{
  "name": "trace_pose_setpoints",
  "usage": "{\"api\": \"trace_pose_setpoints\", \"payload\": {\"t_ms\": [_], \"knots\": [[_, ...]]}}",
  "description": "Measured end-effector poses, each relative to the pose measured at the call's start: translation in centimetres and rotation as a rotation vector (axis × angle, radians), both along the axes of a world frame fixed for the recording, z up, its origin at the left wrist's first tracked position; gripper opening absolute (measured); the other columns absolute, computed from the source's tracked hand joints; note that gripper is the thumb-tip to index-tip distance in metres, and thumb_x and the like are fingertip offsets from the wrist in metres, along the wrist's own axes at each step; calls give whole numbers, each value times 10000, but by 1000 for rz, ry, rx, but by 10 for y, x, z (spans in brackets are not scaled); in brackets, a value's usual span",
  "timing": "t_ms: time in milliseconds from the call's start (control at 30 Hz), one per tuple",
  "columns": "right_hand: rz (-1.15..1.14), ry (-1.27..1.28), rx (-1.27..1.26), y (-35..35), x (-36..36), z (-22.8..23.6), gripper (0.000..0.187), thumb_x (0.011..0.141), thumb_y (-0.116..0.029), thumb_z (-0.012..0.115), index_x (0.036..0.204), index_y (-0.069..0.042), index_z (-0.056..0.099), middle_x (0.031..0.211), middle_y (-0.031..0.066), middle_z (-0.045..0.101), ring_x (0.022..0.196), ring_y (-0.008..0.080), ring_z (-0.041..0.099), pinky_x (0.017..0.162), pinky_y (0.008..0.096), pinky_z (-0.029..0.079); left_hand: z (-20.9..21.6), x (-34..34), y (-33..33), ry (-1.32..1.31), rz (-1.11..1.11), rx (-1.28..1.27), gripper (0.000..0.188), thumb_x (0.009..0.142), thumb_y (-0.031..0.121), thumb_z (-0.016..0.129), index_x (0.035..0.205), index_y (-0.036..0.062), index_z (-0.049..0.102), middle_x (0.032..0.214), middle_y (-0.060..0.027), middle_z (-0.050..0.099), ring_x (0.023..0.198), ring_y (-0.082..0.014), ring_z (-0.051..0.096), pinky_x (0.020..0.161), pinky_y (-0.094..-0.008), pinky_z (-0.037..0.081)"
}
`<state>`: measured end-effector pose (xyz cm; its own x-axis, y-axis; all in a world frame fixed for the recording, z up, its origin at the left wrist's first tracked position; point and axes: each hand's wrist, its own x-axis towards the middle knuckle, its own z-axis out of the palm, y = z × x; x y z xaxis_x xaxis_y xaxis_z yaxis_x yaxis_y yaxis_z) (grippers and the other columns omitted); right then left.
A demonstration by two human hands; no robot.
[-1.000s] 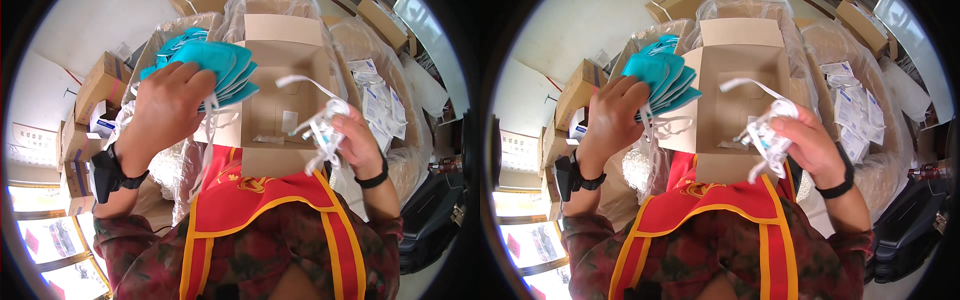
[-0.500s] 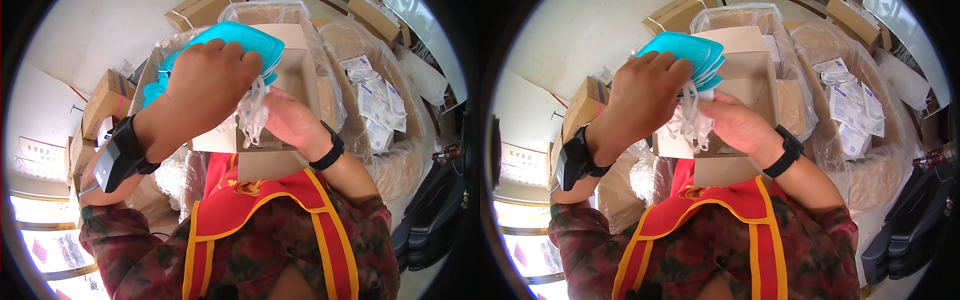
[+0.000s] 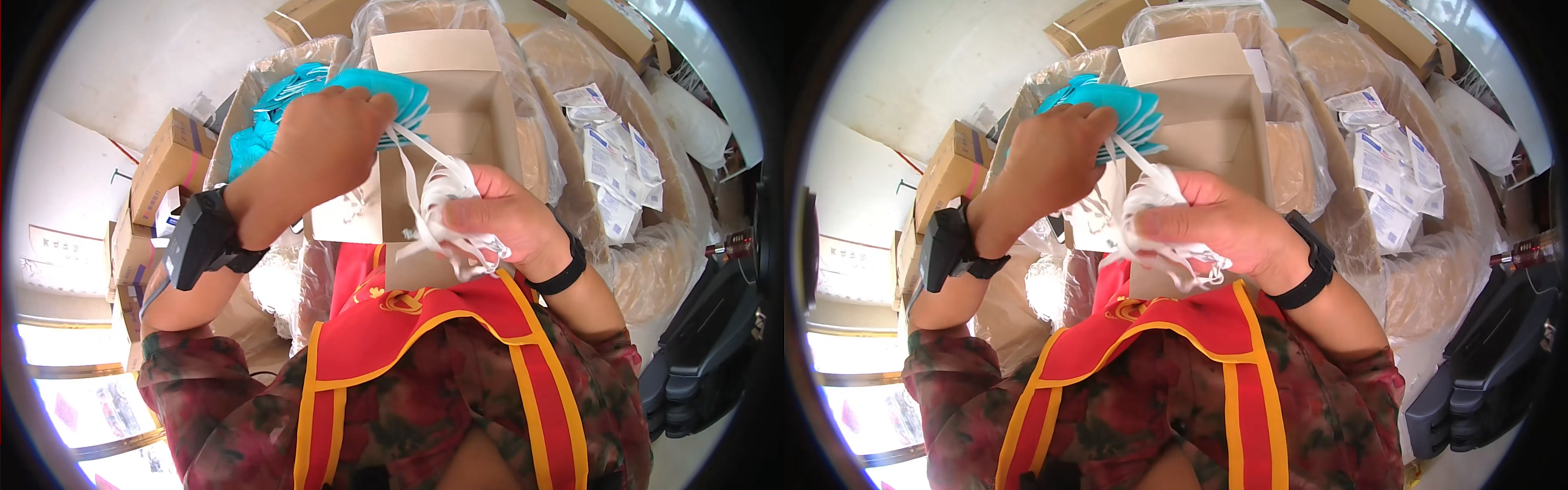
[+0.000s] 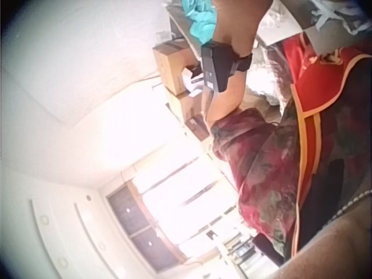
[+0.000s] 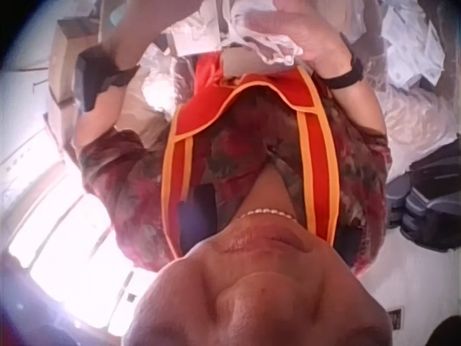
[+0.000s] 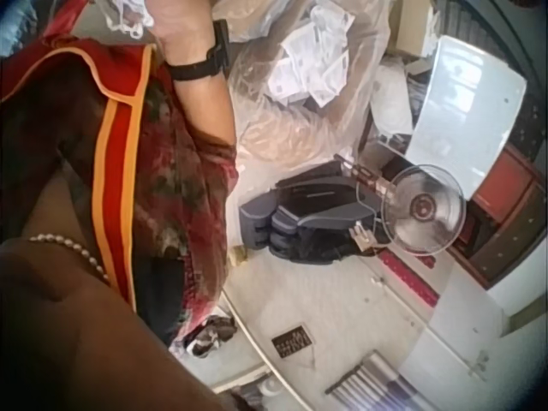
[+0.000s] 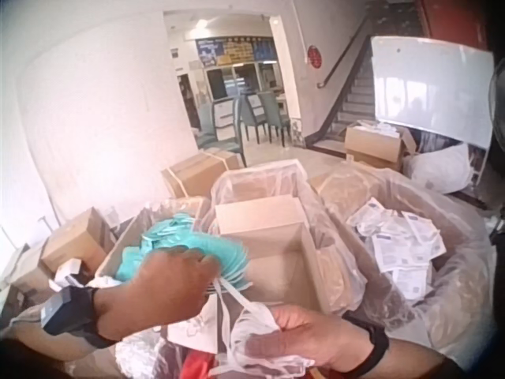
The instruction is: Packing multiple face masks into cardboard boxes and preparing shipping packages.
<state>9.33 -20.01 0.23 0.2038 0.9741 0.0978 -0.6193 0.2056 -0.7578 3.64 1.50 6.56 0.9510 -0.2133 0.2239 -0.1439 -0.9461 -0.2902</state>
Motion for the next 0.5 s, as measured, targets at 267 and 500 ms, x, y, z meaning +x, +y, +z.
{"api": "trace_pose_setpoints", "payload": {"t_ms": [267, 500], "knots": [[54, 2, -109, 2, 4, -19, 327, 865, -204, 734, 1096, -10, 607, 938, 40, 650, 761, 108, 617, 658, 249, 510, 7, 2, 0, -96, 15, -18, 252, 704, 87, 714, 893, 83, 548, 821, -83, 608, 816, -312, 635, 652, -418, 515], [-141, -38, -117, 31, 9, -30, 367, 880, -241, 723, 1139, -19, 588, 945, 43, 650, 647, 26, 519, 552, 177, 412, -2, -6, -10, -128, -198, -2, 230, 669, 47, 682, 835, 85, 527, 753, -74, 561, 722, -276, 609, 594, -400, 499]]}}
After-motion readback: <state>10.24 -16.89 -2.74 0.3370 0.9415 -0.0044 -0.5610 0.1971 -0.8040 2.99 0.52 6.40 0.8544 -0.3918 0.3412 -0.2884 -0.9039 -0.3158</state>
